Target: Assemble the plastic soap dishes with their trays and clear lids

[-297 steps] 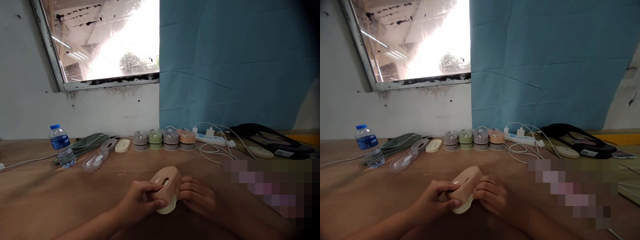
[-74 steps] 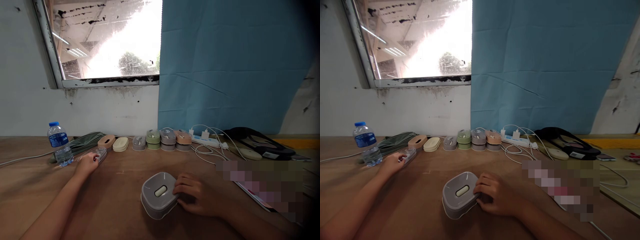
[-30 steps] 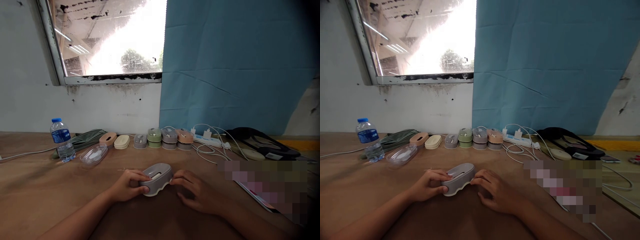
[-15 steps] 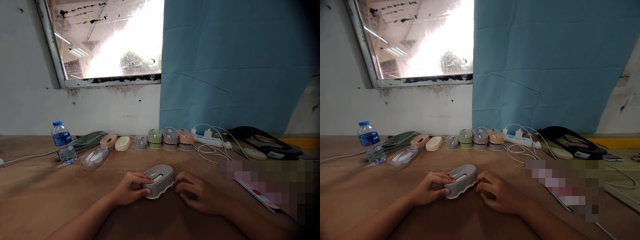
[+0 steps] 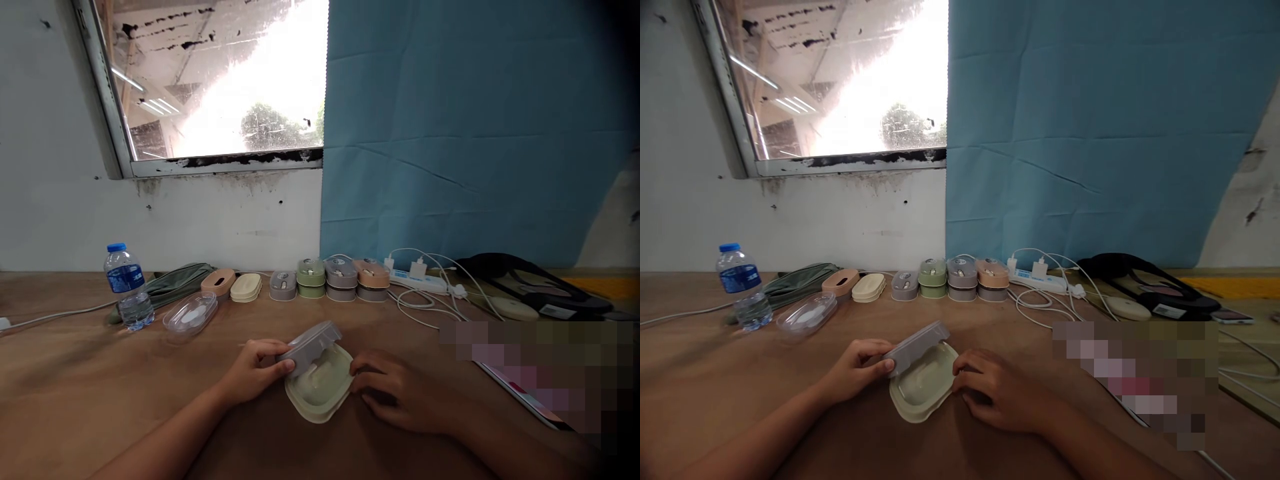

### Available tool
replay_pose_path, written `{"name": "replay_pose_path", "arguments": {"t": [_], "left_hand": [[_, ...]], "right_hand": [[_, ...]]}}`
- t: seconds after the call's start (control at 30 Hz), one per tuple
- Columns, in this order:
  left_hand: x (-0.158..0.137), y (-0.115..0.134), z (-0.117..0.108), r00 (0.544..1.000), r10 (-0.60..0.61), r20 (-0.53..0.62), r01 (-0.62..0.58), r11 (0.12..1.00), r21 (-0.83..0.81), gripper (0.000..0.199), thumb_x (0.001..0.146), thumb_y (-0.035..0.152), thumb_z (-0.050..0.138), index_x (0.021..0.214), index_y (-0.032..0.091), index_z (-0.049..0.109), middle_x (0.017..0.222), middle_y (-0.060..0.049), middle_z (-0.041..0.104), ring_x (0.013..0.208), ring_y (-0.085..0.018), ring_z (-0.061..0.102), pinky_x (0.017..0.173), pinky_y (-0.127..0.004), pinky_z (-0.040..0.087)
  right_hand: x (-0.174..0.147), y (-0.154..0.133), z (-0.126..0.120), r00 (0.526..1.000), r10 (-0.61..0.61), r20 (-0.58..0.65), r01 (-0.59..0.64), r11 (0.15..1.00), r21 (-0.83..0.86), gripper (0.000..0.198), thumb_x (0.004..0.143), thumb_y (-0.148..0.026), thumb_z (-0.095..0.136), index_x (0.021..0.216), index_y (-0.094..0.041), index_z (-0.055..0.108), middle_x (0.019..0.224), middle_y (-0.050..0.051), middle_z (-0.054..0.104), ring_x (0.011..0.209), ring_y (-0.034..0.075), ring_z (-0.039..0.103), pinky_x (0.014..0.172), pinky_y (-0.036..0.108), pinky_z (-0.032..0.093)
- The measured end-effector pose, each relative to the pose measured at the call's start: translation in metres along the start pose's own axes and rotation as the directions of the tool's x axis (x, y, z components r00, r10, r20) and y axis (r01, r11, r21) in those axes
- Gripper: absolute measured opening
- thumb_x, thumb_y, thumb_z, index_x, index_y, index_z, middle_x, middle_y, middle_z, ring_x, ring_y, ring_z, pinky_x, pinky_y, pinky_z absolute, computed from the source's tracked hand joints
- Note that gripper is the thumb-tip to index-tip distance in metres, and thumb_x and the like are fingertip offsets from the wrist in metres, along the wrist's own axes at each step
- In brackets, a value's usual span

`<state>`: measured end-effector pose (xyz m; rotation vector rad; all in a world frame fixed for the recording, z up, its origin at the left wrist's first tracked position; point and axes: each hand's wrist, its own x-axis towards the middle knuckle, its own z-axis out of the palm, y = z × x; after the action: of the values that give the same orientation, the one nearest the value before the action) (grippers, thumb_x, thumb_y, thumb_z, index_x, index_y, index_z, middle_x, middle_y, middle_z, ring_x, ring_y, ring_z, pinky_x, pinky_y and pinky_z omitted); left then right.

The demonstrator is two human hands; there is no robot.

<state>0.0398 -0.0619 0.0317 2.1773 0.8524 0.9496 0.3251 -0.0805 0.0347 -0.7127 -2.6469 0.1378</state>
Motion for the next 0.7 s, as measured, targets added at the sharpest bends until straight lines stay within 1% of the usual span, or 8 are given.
{"name": "replay_pose_path", "arguments": {"t": [0.07,0.17,0.27,0.37,0.47,0.63,0.7], "left_hand": [[0.0,0.0,0.0,1.0,-0.007,-0.023,0.008,1.0,0.028,0.031,0.084,0.038,0.05,0.096,0.016,0.068,0.09,-0.006,0.068,0.082,-0.017,0.061,0.073,-0.025,0.046],[0.001,-0.003,0.001,0.995,0.001,-0.101,0.009,0.995,0.104,0.029,0.085,0.037,0.05,0.094,0.016,0.068,0.087,-0.005,0.068,0.081,-0.016,0.061,0.073,-0.025,0.046],[0.0,-0.009,0.001,0.987,0.035,-0.154,-0.001,0.977,0.214,0.029,0.084,0.036,0.051,0.101,0.018,0.065,0.095,-0.006,0.068,0.087,-0.018,0.061,0.078,-0.026,0.046],[-0.001,-0.016,-0.002,0.986,0.054,-0.155,0.002,0.94,0.34,0.03,0.084,0.036,0.051,0.106,0.02,0.063,0.104,-0.006,0.065,0.096,-0.02,0.059,0.085,-0.03,0.046],[-0.001,-0.022,-0.006,0.981,0.067,-0.183,0.018,0.904,0.428,0.03,0.084,0.037,0.05,0.107,0.022,0.062,0.106,-0.007,0.065,0.098,-0.021,0.058,0.087,-0.032,0.046],[-0.001,-0.024,-0.012,0.969,0.084,-0.231,0.042,0.871,0.49,0.029,0.085,0.034,0.048,0.108,0.022,0.061,0.105,-0.007,0.064,0.099,-0.021,0.058,0.085,-0.032,0.047],[0.0,-0.024,-0.017,0.961,0.125,-0.248,0.026,0.847,0.531,0.028,0.086,0.032,0.047,0.108,0.021,0.061,0.104,-0.007,0.065,0.099,-0.021,0.057,0.088,-0.034,0.045]], "right_hand": [[0.0,0.0,0.0,1.0,0.001,0.021,-0.002,1.0,0.014,0.026,0.077,-0.008,0.047,0.096,-0.021,0.059,0.103,0.006,0.056,0.095,0.017,0.053,0.084,0.031,0.045],[-0.001,0.001,-0.001,0.999,-0.002,0.044,0.0,0.999,0.036,0.028,0.077,-0.008,0.048,0.099,-0.022,0.059,0.106,0.006,0.057,0.099,0.017,0.053,0.088,0.032,0.044],[-0.001,0.002,-0.002,0.998,0.006,0.062,-0.007,1.0,0.03,0.028,0.078,-0.008,0.048,0.1,-0.022,0.059,0.109,0.006,0.057,0.103,0.018,0.052,0.091,0.034,0.042],[-0.001,0.002,-0.002,0.998,0.003,0.068,-0.006,0.999,0.036,0.028,0.078,-0.009,0.048,0.1,-0.022,0.059,0.11,0.006,0.057,0.103,0.018,0.052,0.091,0.034,0.043],[-0.001,0.001,-0.002,0.998,0.004,0.064,-0.007,0.999,0.05,0.027,0.079,-0.009,0.047,0.1,-0.022,0.059,0.109,0.006,0.057,0.103,0.018,0.052,0.09,0.033,0.044],[-0.001,0.001,-0.003,0.997,0.013,0.071,-0.016,0.999,0.038,0.027,0.078,-0.009,0.047,0.099,-0.021,0.06,0.109,0.007,0.057,0.103,0.019,0.052,0.09,0.034,0.044],[-0.001,0.001,-0.003,0.997,0.014,0.074,-0.017,0.999,0.031,0.027,0.078,-0.009,0.048,0.098,-0.021,0.06,0.109,0.007,0.057,0.104,0.019,0.051,0.091,0.034,0.043]]}}
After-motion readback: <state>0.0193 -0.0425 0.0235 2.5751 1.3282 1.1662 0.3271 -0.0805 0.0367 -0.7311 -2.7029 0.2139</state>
